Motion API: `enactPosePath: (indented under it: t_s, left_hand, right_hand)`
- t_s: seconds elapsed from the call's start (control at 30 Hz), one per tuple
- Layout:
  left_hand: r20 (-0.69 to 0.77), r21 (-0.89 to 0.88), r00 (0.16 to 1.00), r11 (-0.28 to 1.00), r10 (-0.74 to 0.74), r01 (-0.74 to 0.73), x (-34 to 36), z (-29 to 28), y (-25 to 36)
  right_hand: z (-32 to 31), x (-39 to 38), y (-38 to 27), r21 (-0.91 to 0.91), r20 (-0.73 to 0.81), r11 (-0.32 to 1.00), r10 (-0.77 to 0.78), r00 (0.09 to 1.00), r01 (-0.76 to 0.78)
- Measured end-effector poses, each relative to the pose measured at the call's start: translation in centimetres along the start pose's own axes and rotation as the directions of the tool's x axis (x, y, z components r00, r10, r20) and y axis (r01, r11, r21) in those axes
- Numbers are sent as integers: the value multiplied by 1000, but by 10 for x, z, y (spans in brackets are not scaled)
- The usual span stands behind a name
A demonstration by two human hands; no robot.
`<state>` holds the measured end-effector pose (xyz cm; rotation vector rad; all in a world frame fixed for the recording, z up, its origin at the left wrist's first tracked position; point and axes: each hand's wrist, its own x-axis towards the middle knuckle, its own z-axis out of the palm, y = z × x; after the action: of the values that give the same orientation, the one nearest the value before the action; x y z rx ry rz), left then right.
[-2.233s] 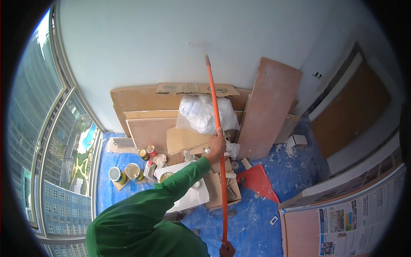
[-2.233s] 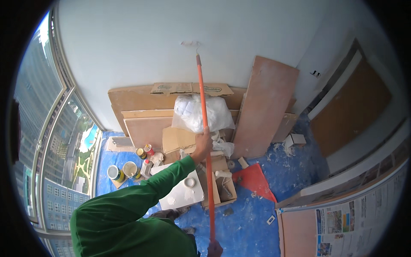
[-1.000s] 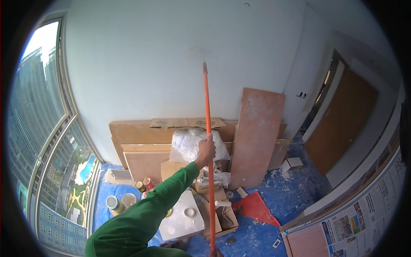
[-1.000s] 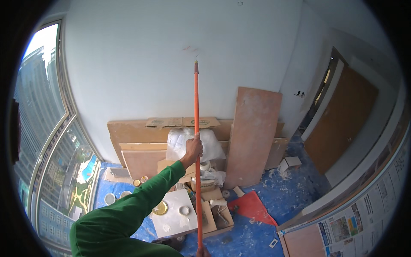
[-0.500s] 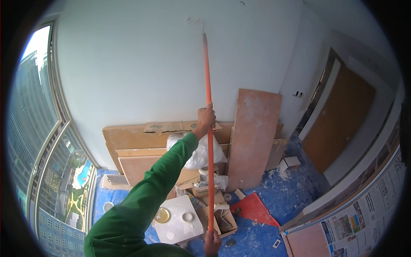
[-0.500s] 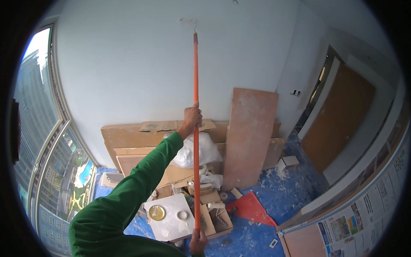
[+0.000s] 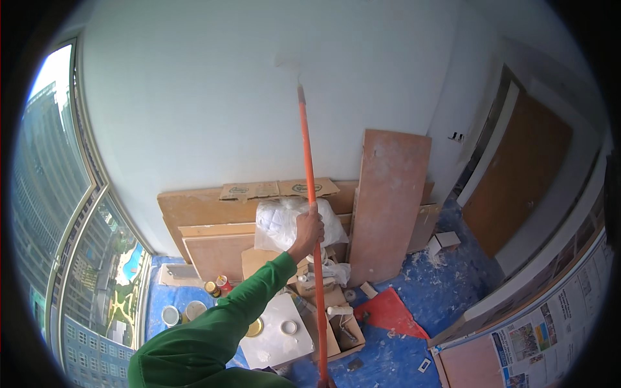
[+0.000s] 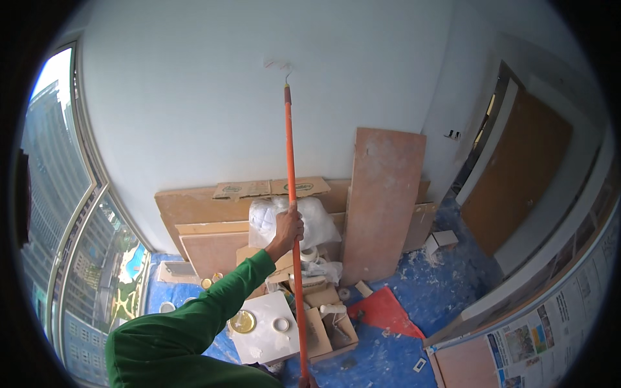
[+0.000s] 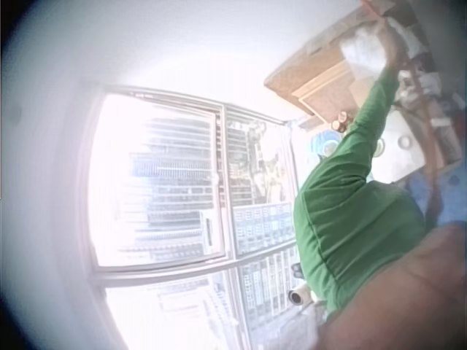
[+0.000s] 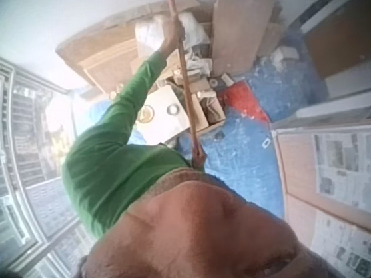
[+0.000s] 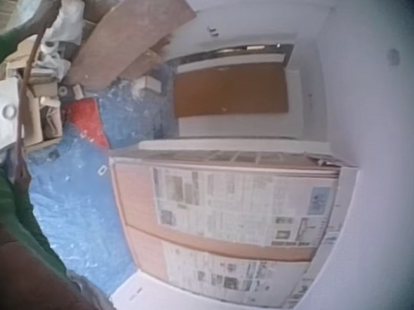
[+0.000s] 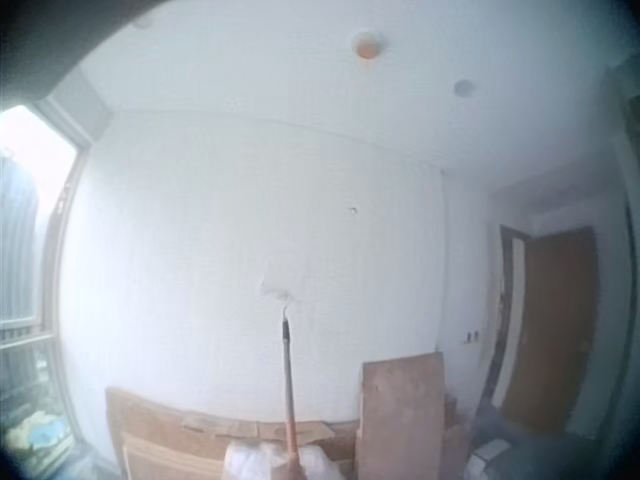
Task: The person paints the ceiling using a paint roller attached to a long orange extension pole. They repeatedly roll the ceiling surface and dip the roller into a paint can on the floor to reload it with paint.
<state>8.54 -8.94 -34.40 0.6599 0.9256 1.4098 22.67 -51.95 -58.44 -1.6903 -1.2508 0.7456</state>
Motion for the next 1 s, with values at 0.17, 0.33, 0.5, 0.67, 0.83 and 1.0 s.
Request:
enactPosePath:
  t_s: [0.17, 0.33, 0.5, 0.67, 0.83, 1.0]
  left_hand:
    - [-4, 61, 996, 994, 89, -89, -6, 8, 18]
    - [-10, 103, 997, 991, 83, -81, 26, 16, 25]
    - [62, 141, 980, 970, 190, -197, 63, 48, 43]
    - [68, 120, 978, 971, 198, -205, 80, 77, 106]
    - [153, -34, 975, 987, 159, -155, 86, 77, 89]
    - [66, -46, 995, 997, 69, -66, 60, 45, 2]
  right_hand:
    - [-8, 5, -7, 65, 90, 996, 55, 994, -61]
    - [30, 27, 10, 213, -34, 975, -64, 997, 69]
    - [48, 64, -32, 179, -235, 952, -203, 950, 248]
    - [49, 106, -74, 249, -159, 963, -69, 985, 107]
    - [23, 114, -71, 113, -143, 994, 13, 990, 3]
    - [-2, 62, -31, 31, -185, 998, 57, 981, -53]
